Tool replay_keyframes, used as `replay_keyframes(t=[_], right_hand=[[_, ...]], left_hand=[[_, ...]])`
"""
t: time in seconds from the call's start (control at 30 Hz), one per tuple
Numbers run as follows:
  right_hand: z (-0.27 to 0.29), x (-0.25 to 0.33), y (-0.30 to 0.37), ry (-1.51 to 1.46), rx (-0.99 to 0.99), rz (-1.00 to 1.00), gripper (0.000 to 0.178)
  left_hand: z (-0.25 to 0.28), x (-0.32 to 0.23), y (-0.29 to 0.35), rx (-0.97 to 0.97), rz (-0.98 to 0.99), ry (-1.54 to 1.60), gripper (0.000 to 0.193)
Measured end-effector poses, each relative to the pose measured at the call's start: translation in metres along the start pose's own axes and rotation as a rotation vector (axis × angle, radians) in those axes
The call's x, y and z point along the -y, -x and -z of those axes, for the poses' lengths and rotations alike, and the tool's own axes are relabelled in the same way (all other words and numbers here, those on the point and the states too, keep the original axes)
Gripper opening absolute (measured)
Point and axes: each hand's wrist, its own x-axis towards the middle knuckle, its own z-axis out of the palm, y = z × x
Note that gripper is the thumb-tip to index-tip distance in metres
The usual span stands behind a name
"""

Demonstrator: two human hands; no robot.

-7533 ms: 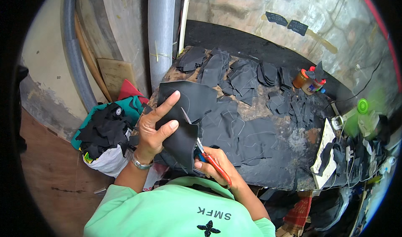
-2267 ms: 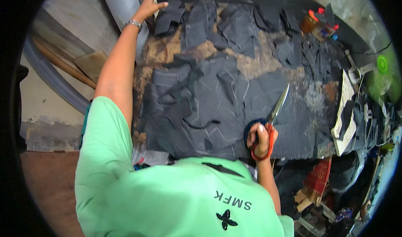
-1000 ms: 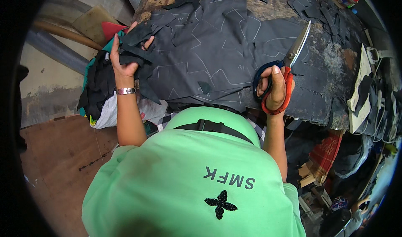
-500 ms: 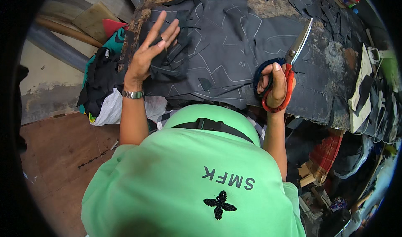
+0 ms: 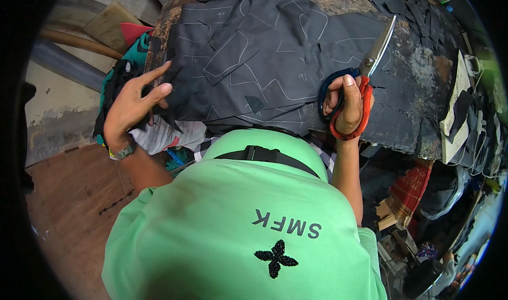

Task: The person uses red-handled scissors to cut black rubber sheets along pre-drawn outlines. They repeatedly pick up sheets, cut along the lines, and place the cut pieces on the table, accumulating a growing pile of shaped rubber parts.

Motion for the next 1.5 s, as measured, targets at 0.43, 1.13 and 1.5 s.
replay_keyframes(t=[0.43,1.13,1.5], right_hand=[[0.003,-0.004,0.000,0.003,-0.001,0.000,0.036],[-0.104,0.058,0.018,0.254,0.595,-0.127,0.040],[-0.119,0.078,0.018,0.344,0.657,0.080,0.057]], left_hand=[[-0.096,-0.034,-0.065,-0.446,-0.476,-0.202,0.033],[-0.017,-0.113,-0.033,-0.741,-0.920,1.183,0.041],[-0.051,-0.132,-0.013,-0.896,-0.913,1.002,0.041]])
